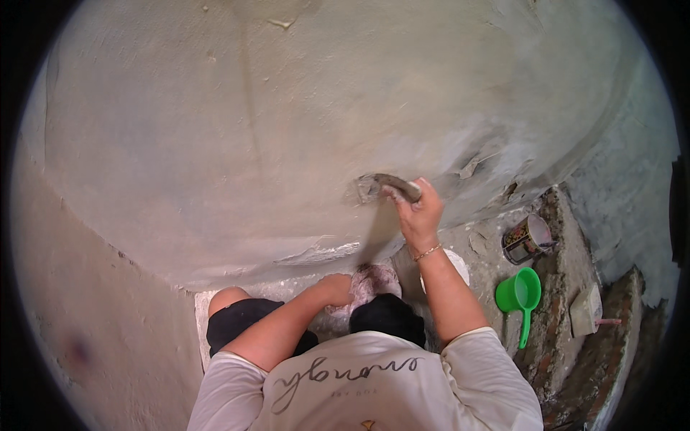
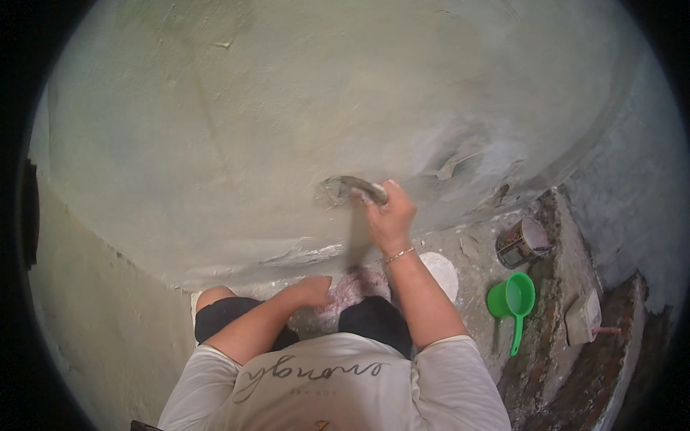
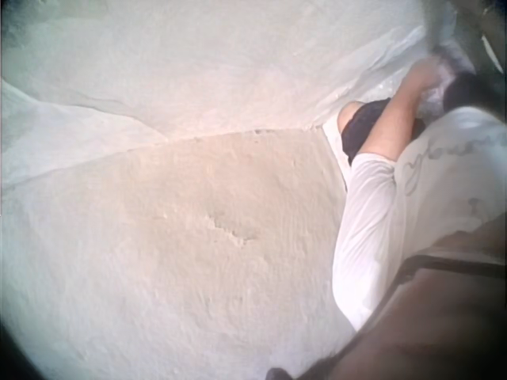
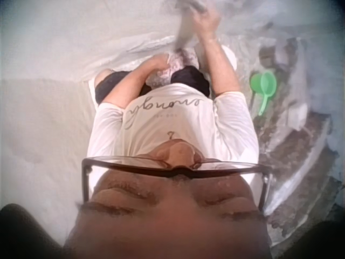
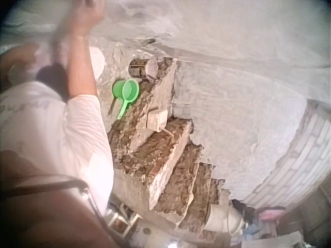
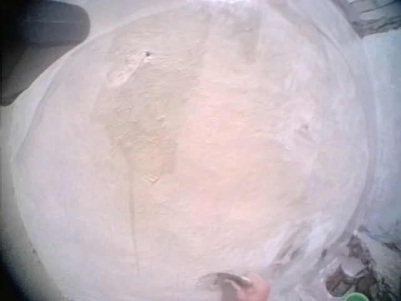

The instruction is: The person applies a white substance to a wall using a spatula, smoothing it over damaged areas and picking up more substance from a container as needed.

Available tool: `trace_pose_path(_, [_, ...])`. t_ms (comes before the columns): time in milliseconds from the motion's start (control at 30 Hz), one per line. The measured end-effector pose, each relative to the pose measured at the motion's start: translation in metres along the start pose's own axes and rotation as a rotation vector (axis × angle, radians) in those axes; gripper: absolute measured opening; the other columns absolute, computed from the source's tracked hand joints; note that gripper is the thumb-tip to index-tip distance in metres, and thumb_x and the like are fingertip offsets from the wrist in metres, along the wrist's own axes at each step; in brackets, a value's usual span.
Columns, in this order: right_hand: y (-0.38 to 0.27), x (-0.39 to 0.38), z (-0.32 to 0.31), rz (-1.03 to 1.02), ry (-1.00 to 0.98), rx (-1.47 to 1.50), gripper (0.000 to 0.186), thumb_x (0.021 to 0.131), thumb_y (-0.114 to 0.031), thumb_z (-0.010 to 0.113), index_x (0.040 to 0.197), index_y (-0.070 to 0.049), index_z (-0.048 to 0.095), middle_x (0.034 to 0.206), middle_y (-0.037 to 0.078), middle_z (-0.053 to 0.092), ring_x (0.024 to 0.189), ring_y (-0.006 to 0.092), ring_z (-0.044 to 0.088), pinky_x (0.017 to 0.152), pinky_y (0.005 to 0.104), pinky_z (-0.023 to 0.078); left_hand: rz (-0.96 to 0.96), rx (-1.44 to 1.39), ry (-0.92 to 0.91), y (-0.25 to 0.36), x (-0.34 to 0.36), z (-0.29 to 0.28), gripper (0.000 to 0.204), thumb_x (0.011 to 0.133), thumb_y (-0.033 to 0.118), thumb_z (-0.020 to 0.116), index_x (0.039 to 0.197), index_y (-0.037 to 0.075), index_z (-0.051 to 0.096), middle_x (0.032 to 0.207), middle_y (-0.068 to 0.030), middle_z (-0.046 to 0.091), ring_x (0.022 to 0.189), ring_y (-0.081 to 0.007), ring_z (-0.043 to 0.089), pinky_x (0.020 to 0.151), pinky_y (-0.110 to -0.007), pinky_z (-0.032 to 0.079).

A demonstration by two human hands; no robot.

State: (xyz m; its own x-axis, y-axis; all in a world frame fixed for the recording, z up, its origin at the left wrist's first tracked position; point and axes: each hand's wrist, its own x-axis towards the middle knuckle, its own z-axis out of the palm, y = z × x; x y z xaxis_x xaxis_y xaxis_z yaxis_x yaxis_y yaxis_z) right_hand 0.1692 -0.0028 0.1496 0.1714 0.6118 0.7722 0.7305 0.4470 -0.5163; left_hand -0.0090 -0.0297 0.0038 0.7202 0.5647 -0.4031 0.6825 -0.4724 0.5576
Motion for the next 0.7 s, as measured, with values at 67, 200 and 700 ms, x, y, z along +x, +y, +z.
trace_pose_path(67, [0.006,0.002,-0.005,0.085,0.084,0.117,0.013,0.072,-0.007,0.071,0.083,-0.004,0.064,0.073,0.009,0.059,0.062,0.0206,0.057,0.059,0.0296,0.044,0.003,-0.006,0.007,0.003,0.0,0.0,0.05,0.073,0.034,0.063,0.099,-0.008,0.055,0.099,-0.0279,0.059,0.096,-0.0396,0.057,0.084,-0.044,0.045])
trace_pose_path(200, [0.01,0.003,-0.057,0.154,0.071,0.034,0.013,0.076,-0.008,0.07,0.087,-0.003,0.065,0.077,0.011,0.061,0.07,0.0186,0.058,0.064,0.0268,0.045,-0.011,-0.009,-0.007,0.004,-0.003,0.0,0.049,0.074,0.033,0.064,0.099,-0.008,0.055,0.098,-0.0278,0.059,0.096,-0.0396,0.057,0.084,-0.044,0.045])
trace_pose_path(700, [-0.013,-0.081,0.014,-0.644,-0.455,-0.535,0.048,0.067,-0.013,0.053,0.114,-0.004,0.059,0.075,0.005,0.047,0.068,0.0208,0.05,0.053,0.03,0.04,-0.013,0.037,-0.047,0.014,-0.004,-0.005,0.041,0.072,0.028,0.061,0.095,-0.005,0.062,0.097,-0.0252,0.062,0.093,-0.0363,0.06,0.083,-0.042,0.047])
